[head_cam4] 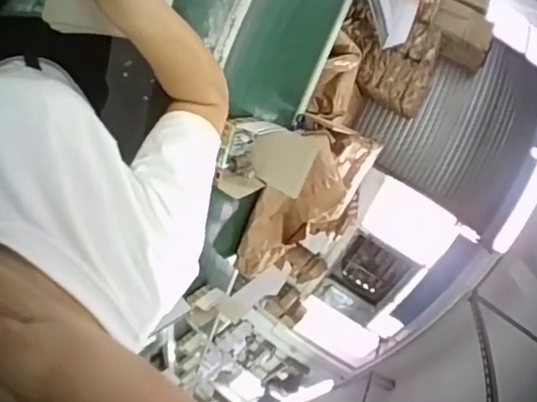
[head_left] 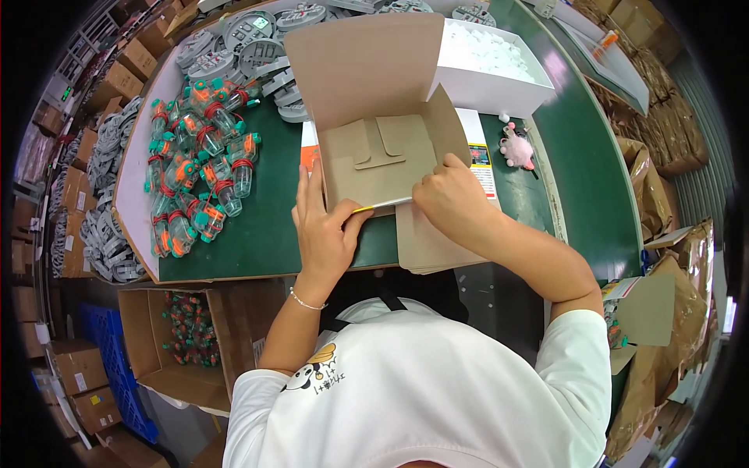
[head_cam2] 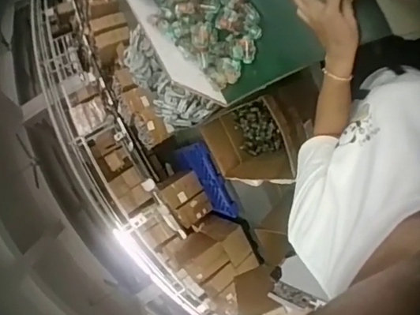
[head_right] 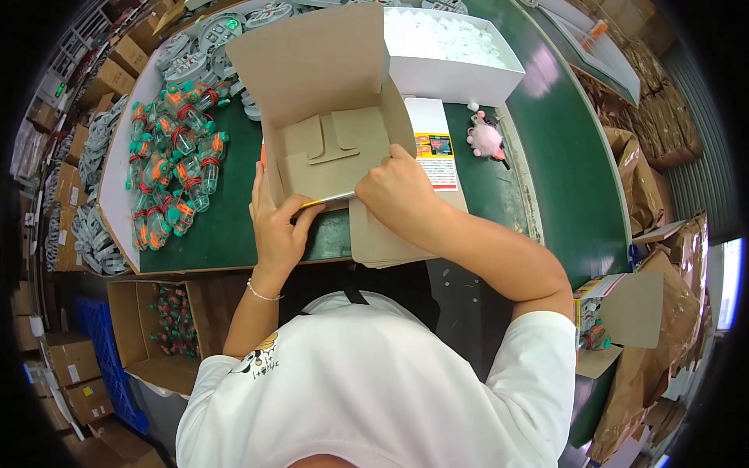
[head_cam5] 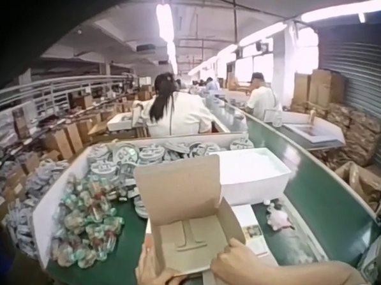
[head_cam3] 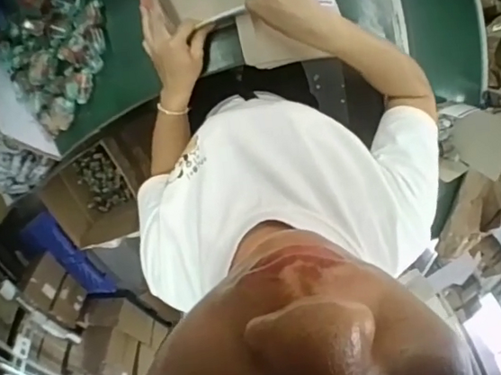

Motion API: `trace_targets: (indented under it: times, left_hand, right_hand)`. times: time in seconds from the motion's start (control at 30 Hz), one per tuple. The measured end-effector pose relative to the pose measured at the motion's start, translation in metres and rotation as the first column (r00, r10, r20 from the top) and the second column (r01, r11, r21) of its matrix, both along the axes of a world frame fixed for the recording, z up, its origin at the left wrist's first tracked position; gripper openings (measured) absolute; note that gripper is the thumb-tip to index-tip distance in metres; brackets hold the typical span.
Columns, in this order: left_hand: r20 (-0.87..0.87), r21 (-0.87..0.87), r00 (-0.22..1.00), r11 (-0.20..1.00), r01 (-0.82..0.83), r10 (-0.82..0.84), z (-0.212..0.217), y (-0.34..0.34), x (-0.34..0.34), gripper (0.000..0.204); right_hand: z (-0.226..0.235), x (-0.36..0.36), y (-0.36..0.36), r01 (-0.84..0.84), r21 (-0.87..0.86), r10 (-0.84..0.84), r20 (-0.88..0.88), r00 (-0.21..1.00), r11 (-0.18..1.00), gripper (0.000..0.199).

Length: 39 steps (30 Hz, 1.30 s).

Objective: Assembling cardboard boxes and placing mechanical components inside them on a factory production line.

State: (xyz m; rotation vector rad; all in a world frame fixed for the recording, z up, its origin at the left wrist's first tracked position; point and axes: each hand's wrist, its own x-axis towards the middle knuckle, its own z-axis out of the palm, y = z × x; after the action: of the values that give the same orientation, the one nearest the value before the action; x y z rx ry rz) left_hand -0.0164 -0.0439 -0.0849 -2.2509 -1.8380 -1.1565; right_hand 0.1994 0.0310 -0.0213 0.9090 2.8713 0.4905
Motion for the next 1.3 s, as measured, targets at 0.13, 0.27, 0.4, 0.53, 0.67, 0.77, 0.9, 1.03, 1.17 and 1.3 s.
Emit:
trace_targets:
  times: [0.13,0.27,0.4,0.53,0.67,0.77,0.9,1.03,1.17,1.3]
  left_hand:
    - [0.078,-0.109,0.99,0.986,0.127,-0.119,0.01,-0.002,-0.01,0.017]
    - [-0.107,-0.031,0.993,0.998,0.054,-0.057,0.014,-0.001,-0.009,0.015]
    - [-0.088,-0.01,0.996,1.0,0.024,-0.025,0.014,0.002,0.0,0.011]
    - [-0.059,-0.068,0.998,0.998,0.009,-0.013,0.01,0.0,-0.001,0.011]
    - [-0.151,-0.087,0.988,0.995,-0.054,0.041,0.024,-0.003,-0.002,0.016]
    - [-0.148,-0.046,0.986,0.996,-0.079,0.071,0.039,-0.01,-0.009,0.022]
    - [-0.037,0.102,0.996,0.991,0.084,-0.08,0.065,-0.01,-0.009,0.031]
    - [0.167,0.3,0.983,0.954,0.02,-0.073,0.077,-0.007,-0.044,0.036]
    - [0.212,0.174,0.97,0.972,-0.158,0.119,0.081,0.044,-0.093,0.043]
    - [0.272,0.09,0.936,0.962,-0.258,0.225,0.048,0.134,-0.134,0.064]
  right_hand:
    - [0.014,-0.001,-0.002,0.016,-0.094,-0.017,-0.015,1.0,0.995,0.012]
    - [0.001,-0.008,0.001,-0.103,-0.17,0.044,-0.318,0.947,0.98,0.012]
    - [-0.018,-0.012,0.01,-0.24,-0.266,0.069,-0.524,0.849,0.934,0.013]
    - [-0.024,-0.011,0.011,-0.255,-0.301,0.048,-0.555,0.831,0.919,0.018]
    - [0.026,-0.009,0.007,-0.273,0.047,0.201,-0.796,0.571,0.961,0.022]
    - [0.046,0.029,0.051,0.223,0.057,-0.02,-0.945,0.328,0.973,0.009]
    - [-0.002,0.137,0.141,0.767,-0.106,-0.631,-0.645,0.431,0.633,0.026]
    - [-0.024,0.137,0.155,0.708,-0.324,-0.723,-0.58,0.376,0.628,0.024]
    - [-0.033,0.135,0.152,0.737,-0.335,-0.748,-0.574,0.334,0.587,0.019]
    - [-0.038,0.143,0.156,0.738,-0.358,-0.771,-0.544,0.333,0.571,0.019]
